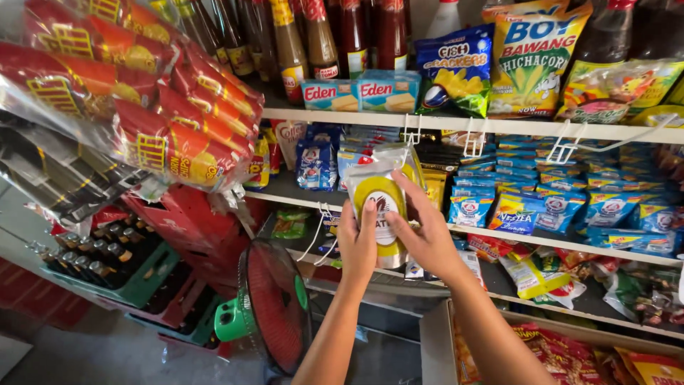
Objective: The person organizes various packaged food items on a store shelf. They repeatedly pick up items like crackers, bread crumbs, and seasoning packets from a cardboard box and place them onto the shelf, arranging them among other products.
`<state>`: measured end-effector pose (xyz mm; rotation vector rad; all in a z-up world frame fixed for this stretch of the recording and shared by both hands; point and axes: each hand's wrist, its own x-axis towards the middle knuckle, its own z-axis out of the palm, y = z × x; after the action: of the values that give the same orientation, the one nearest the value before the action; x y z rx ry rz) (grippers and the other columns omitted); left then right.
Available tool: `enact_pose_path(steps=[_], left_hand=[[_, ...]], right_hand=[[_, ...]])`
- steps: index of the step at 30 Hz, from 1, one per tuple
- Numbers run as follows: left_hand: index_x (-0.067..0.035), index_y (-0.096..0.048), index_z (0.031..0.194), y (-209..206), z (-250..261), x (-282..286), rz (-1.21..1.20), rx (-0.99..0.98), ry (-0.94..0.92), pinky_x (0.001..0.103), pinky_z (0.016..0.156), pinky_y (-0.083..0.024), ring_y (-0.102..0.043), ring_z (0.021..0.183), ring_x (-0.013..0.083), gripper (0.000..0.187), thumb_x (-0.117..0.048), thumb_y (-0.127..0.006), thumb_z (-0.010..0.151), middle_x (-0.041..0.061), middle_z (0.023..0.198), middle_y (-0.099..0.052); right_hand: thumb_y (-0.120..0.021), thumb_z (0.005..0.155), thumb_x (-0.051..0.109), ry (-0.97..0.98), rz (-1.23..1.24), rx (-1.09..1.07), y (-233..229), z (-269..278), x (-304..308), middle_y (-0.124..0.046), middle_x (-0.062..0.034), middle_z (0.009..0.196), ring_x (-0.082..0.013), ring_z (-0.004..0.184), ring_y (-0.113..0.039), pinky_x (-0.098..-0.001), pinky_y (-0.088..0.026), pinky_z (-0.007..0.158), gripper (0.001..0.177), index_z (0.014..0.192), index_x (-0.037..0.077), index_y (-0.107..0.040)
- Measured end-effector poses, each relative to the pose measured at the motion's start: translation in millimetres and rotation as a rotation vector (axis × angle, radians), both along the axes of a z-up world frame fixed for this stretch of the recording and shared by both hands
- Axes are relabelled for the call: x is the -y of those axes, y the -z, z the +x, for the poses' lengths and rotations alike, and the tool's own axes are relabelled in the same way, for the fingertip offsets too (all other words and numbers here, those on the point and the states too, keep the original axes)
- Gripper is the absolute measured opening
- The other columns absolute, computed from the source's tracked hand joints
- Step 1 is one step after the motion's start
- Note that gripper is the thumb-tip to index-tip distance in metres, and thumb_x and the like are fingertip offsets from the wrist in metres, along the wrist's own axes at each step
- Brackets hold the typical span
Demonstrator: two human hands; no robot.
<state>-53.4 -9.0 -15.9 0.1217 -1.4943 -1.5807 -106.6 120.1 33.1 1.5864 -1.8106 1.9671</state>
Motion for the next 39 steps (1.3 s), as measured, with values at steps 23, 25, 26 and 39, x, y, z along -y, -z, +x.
enact_pose_path(steps=[23, 25, 26, 39], left_hand=[[0.001, -0.067, 0.106, 53.0, -88.5, 38.4, -0.146, 0.298, -0.156, 0.04, 0.073, -0.052, -0.069, 0.081, 0.0252, 0.049, -0.047, -0.061, 0.097, 0.018, 0.09, -0.073], [0.002, -0.067, 0.104, 65.1, -111.8, 48.4, -0.171, 0.286, -0.173, 0.041, 0.073, -0.052, -0.068, 0.079, 0.0276, 0.05, -0.047, -0.06, 0.098, 0.02, 0.088, -0.072], [0.002, -0.066, 0.103, 74.2, -124.0, 54.2, -0.228, 0.299, -0.225, 0.042, 0.074, -0.051, -0.066, 0.082, 0.0281, 0.05, -0.047, -0.06, 0.1, 0.021, 0.09, -0.071], [-0.001, -0.063, 0.093, 169.5, -149.1, -4.0, 0.005, 0.345, 0.056, 0.032, 0.054, -0.045, -0.058, 0.059, 0.0164, 0.044, -0.041, -0.052, 0.108, 0.01, 0.073, -0.066]], right_hand=[[-0.066, 0.094, 0.002, 0.1, 0.088, 0.034, 71.3, -90.1, 35.5, -0.048, -0.0157, 0.152, -0.0237, 0.133, -0.053, -0.0341, -0.046, 0.106, 0.074, 0.159, 0.01, -0.031], [-0.066, 0.093, 0.002, 0.15, 0.101, -0.016, 69.4, -99.4, 39.3, -0.048, -0.0176, 0.153, -0.0265, 0.138, -0.051, -0.0354, -0.042, 0.111, 0.075, 0.159, 0.01, -0.03], [-0.067, 0.092, 0.003, 0.184, 0.105, -0.081, 65.9, -100.9, 39.6, -0.044, -0.0195, 0.156, -0.0298, 0.143, -0.046, -0.0366, -0.038, 0.115, 0.077, 0.159, 0.008, -0.029], [-0.054, 0.1, -0.002, 0.264, 0.175, -0.116, 102.0, -119.7, -21.1, -0.058, -0.0167, 0.132, -0.0305, 0.125, -0.054, -0.0368, -0.045, 0.106, 0.055, 0.153, 0.011, -0.051]])
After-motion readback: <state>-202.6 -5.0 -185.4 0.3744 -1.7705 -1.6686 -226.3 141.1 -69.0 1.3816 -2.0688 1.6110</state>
